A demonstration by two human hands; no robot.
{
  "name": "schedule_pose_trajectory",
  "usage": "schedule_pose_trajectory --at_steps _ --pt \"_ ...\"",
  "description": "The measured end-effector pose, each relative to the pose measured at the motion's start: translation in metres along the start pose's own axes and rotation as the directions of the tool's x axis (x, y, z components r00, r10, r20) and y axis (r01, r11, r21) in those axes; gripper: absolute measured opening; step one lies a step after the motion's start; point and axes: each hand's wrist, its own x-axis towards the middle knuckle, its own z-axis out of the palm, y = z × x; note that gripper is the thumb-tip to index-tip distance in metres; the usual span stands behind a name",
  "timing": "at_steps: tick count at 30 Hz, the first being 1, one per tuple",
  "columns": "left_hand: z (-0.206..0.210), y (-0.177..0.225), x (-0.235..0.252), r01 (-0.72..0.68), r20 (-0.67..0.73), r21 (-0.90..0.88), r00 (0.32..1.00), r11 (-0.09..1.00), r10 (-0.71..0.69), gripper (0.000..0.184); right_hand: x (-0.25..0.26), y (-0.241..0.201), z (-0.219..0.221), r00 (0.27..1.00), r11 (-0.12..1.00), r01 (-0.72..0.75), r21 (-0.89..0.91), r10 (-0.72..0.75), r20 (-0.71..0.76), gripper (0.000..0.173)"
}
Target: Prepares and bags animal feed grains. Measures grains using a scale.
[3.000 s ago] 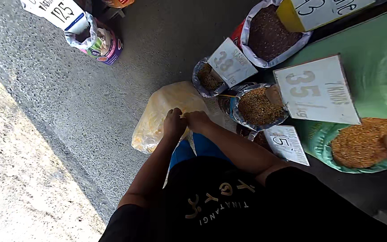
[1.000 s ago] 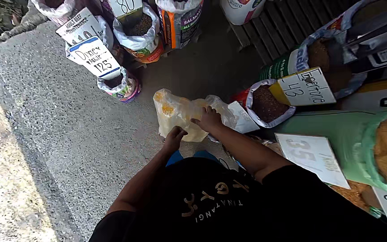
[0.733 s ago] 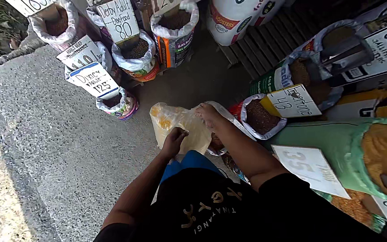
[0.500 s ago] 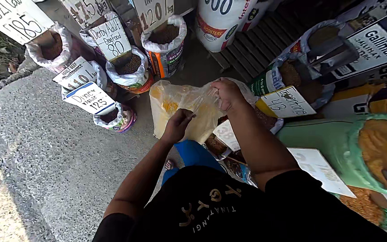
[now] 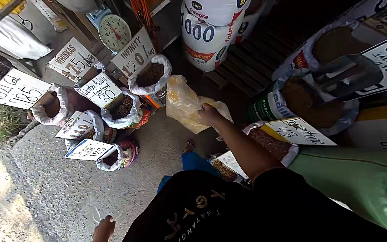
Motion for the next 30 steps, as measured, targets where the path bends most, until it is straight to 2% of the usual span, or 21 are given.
schedule_pose_trajectory --at_steps 2,3,5,7,9,11,13,16,18,20,21,22,23,25,27,29,30 --pt "-0.022 -0.004 -0.004 0.079 -0.114 -0.280 0.987 0.957 -0.115 0.046 0.012 0.001 -0.002 0.999 0.998 0.023 0.055 -0.025 0.022 0.022" --pt "-0.035 0.008 -0.004 0.101 -0.162 -0.387 0.971 0.916 -0.175 0.047 0.017 0.002 -0.003 0.999 0.997 0.028 0.071 -0.030 0.032 0.020" --pt "-0.071 0.058 -0.006 0.115 -0.182 -0.469 0.958 0.876 -0.223 0.052 0.021 0.009 0.001 0.997 0.995 0.037 0.090 -0.042 0.057 0.017" --pt "-0.114 0.125 -0.009 0.023 -0.201 -0.505 0.969 0.863 -0.143 0.050 0.017 0.016 0.007 0.996 0.994 0.034 0.106 -0.042 0.078 0.019" --pt "-0.158 0.194 -0.013 -0.183 -0.274 -0.562 0.961 0.807 0.027 0.041 0.012 0.024 0.018 0.997 0.981 -0.020 0.194 0.006 0.075 0.019" --pt "-0.205 0.263 -0.029 -0.423 -0.350 -0.521 0.898 0.741 0.266 0.036 0.004 0.032 0.031 0.993 0.942 -0.113 0.316 0.100 0.057 0.029" --pt "-0.254 0.326 -0.062 -0.644 -0.433 -0.342 0.755 0.685 0.493 0.025 -0.002 0.037 0.042 0.985 0.864 -0.165 0.476 0.170 0.033 0.031" --pt "-0.310 0.399 -0.107 -0.807 -0.431 -0.030 0.542 0.589 0.721 0.023 -0.008 0.043 0.050 0.964 0.744 -0.228 0.628 0.263 0.039 0.049" --pt "-0.330 0.436 -0.121 -0.890 -0.392 0.152 0.344 0.429 0.853 0.020 -0.013 0.040 0.052 0.946 0.689 -0.276 0.670 0.318 0.062 0.050" --pt "-0.343 0.469 -0.128 -0.935 -0.302 0.291 0.109 0.201 0.947 0.019 -0.018 0.030 0.057 0.941 0.670 -0.262 0.695 0.337 0.029 0.044" --pt "-0.348 0.488 -0.129 -0.942 -0.247 0.320 0.019 0.101 0.969 0.021 -0.017 0.028 0.059 0.941 0.659 -0.236 0.714 0.339 -0.003 0.043" --pt "-0.351 0.507 -0.128 -0.945 -0.184 0.325 -0.033 0.029 0.982 0.022 -0.016 0.028 0.063 0.940 0.650 -0.203 0.732 0.340 -0.041 0.043" --pt "-0.352 0.524 -0.126 -0.956 -0.116 0.294 -0.045 -0.009 0.992 0.024 -0.015 0.028 0.068 0.935 0.631 -0.178 0.755 0.348 -0.069 0.044" --pt "-0.350 0.555 -0.125 -0.990 0.039 0.127 0.071 0.065 0.997 0.032 -0.014 0.025 0.074 0.911 0.602 -0.147 0.785 0.391 -0.130 0.053" --pt "-0.341 0.576 -0.118 -0.984 0.128 -0.068 0.153 0.162 0.980 0.042 -0.013 0.024 0.081 0.872 0.668 -0.082 0.739 0.407 -0.271 0.071" --pt "-0.331 0.588 -0.109 -0.972 0.175 -0.130 0.170 0.194 0.970 0.050 -0.011 0.015 0.087 0.820 0.724 0.043 0.688 0.368 -0.438 0.077" --pt "-0.326 0.591 -0.105 -0.981 0.177 -0.081 0.160 0.176 0.971 0.051 -0.011 0.008 0.089 0.793 0.729 0.105 0.677 0.350 -0.499 0.078"
